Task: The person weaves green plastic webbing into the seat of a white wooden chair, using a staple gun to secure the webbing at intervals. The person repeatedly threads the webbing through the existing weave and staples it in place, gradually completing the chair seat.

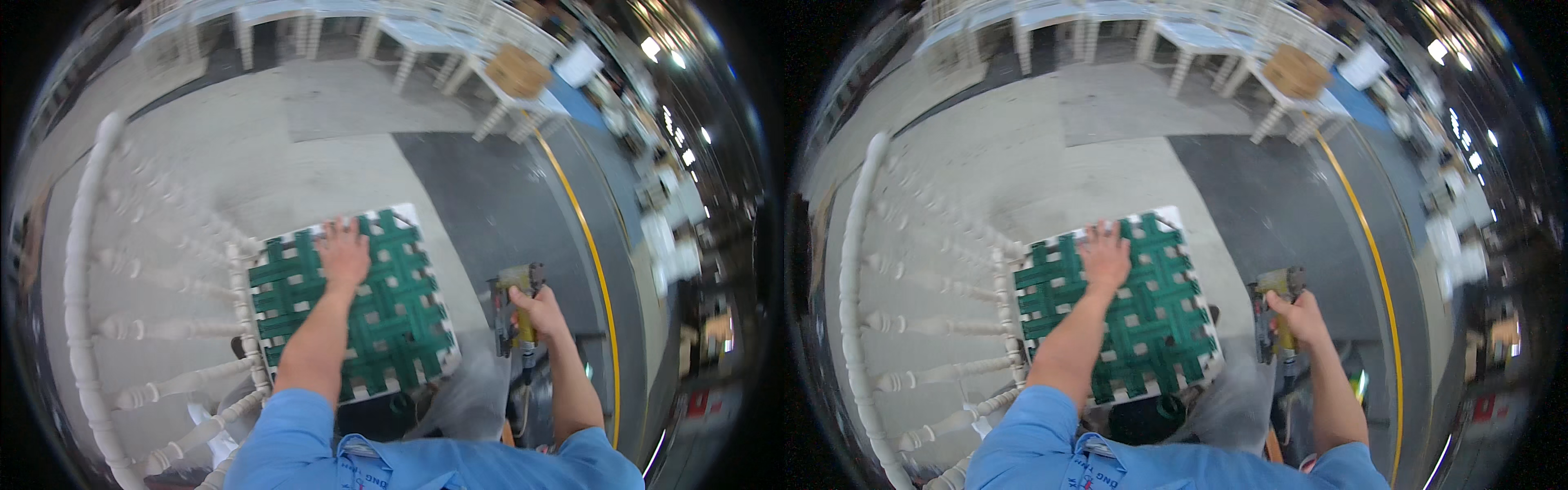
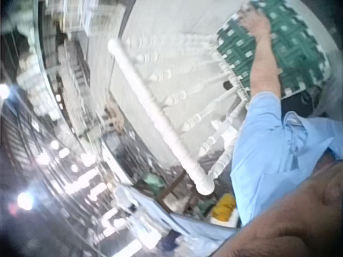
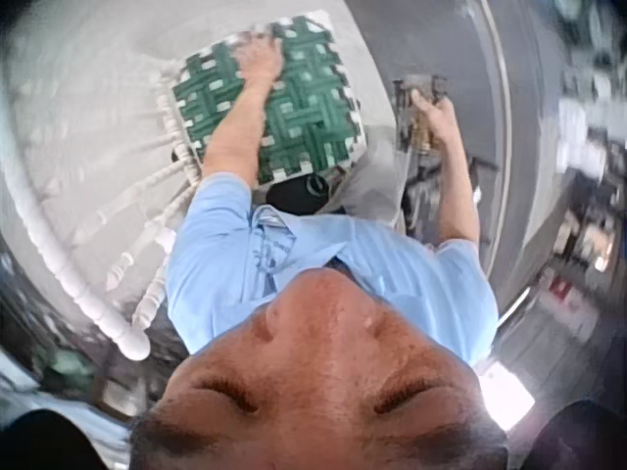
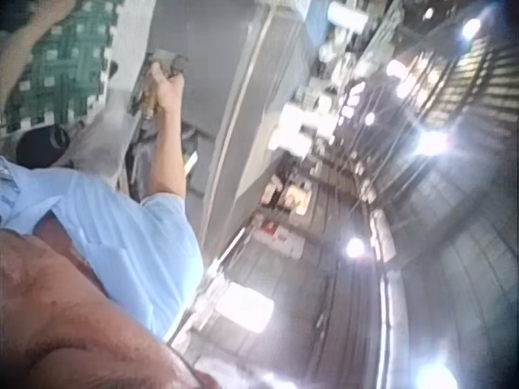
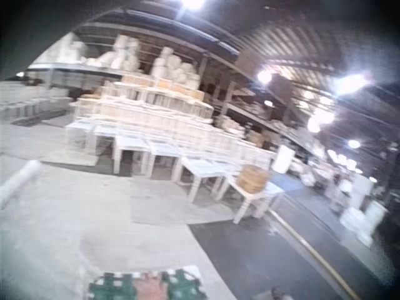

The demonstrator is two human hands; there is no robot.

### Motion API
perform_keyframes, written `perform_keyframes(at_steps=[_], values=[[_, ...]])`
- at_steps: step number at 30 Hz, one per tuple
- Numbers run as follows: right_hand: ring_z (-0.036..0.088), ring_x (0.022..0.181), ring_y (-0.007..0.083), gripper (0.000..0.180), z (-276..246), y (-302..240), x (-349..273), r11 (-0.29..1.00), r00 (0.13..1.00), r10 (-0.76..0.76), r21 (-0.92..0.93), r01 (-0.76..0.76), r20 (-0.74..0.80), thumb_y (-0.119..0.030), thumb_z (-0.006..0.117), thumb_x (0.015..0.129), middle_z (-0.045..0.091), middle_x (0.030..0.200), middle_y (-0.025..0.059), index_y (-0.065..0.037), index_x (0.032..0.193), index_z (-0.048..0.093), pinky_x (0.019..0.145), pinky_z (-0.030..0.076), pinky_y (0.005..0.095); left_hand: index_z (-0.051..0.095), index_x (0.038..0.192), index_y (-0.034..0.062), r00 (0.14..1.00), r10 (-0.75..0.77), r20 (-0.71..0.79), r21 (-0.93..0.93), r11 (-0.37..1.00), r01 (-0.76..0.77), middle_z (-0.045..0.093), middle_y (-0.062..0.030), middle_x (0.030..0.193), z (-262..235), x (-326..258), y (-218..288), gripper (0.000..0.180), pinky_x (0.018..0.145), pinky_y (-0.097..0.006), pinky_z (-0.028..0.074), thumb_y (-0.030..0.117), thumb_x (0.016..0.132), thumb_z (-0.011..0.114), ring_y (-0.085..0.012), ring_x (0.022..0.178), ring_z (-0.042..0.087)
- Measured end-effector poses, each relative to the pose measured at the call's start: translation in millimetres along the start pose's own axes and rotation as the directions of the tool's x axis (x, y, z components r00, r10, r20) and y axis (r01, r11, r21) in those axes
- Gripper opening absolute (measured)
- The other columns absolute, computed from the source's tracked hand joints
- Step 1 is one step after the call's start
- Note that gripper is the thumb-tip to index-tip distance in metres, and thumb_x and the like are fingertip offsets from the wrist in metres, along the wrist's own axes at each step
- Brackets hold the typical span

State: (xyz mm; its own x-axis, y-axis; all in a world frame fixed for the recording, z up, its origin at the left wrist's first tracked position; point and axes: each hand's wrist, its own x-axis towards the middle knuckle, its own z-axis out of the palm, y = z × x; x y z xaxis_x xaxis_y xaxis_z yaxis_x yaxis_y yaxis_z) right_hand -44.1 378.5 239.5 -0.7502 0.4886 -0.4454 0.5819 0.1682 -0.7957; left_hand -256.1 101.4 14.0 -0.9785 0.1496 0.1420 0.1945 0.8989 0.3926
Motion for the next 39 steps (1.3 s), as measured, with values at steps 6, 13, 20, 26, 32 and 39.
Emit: perform_keyframes(at_steps=[6,13,20,26,32,39], values=[[0.06,0.065,0.0156,0.033,-140,100,-112,0.984,0.914,0.175,0.107,-0.145,-0.367,-0.031,0.077,0.094,0.066,0.093,0.0044,-0.006,0.112,0.066,0.055,0.05,0.0328,0.061,0.137,0.0045,0.934,0.168,-0.315,-0.098,0.973,-0.208,0.059,-0.019,0.144,-11,-5,-51,0.039,0.117,-0.053,0.033,0.025,0.106,0.048,-0.0384,0.14,0.047],[0.061,0.067,0.0176,0.047,-187,273,-174,0.823,0.833,0.436,0.527,-0.214,-0.342,-0.045,0.076,0.093,0.066,0.101,0.0051,-0.007,0.118,0.066,0.057,0.053,0.0349,0.068,0.115,-0.0049,0.963,-0.011,0.27,-0.812,0.535,0.234,0.073,-0.0117,0.1,-40,-204,8,0.036,0.082,-0.032,0.055,0.026,0.108,0.051,-0.0158,0.086,0.068],[0.069,0.079,0.0221,0.062,-192,351,-139,0.766,0.889,0.399,0.614,-0.189,-0.224,-0.053,0.078,0.088,0.069,0.101,0.0105,0.0,0.12,0.067,0.066,0.057,0.0393,0.052,0.133,-0.0028,0.295,0.028,0.955,-0.296,0.11,0.949,0.068,-0.0188,0.115,-54,-309,14,0.06,0.092,-0.049,0.053,0.047,0.102,0.06,-0.0339,0.099,0.066],[0.072,0.105,0.037,0.063,-190,330,-142,0.772,0.785,0.255,-0.37,-0.517,-0.564,-0.057,0.067,0.085,0.074,0.108,0.0238,0.001,0.107,0.077,0.093,0.055,0.0454,0.009,0.163,0.0119,0.308,-0.058,0.949,-0.308,-0.364,0.879,0.021,-0.0199,0.163,-41,-301,3,0.112,0.122,-0.064,0.019,0.062,0.086,0.074,-0.0492,0.15,0.022],[0.073,0.103,0.0338,0.048,-171,306,-165,0.798,0.72,-0.066,-0.469,-0.377,-0.691,-0.04,0.074,0.085,0.076,0.11,0.0178,-0.007,0.119,0.074,0.093,0.055,0.0416,0.056,0.131,0.0043,0.374,-0.15,0.915,-0.397,-0.492,0.775,0.057,-0.0156,0.13,-26,-291,-8,0.065,0.12,-0.062,0.021,0.051,0.09,0.076,-0.0435,0.134,0.045],[0.068,0.097,0.0277,0.041,-157,237,-116,0.872,0.747,-0.404,-0.469,0.14,-0.529,-0.026,0.076,0.089,0.069,0.113,0.0148,-0.004,0.123,0.069,0.088,0.054,0.0391,0.06,0.131,0.01,0.471,-0.174,0.865,-0.483,-0.546,0.685,0.065,-0.0121,0.128,-16,-295,-5,0.049,0.119,-0.059,0.025,0.044,0.097,0.071,-0.0344,0.124,0.057]])
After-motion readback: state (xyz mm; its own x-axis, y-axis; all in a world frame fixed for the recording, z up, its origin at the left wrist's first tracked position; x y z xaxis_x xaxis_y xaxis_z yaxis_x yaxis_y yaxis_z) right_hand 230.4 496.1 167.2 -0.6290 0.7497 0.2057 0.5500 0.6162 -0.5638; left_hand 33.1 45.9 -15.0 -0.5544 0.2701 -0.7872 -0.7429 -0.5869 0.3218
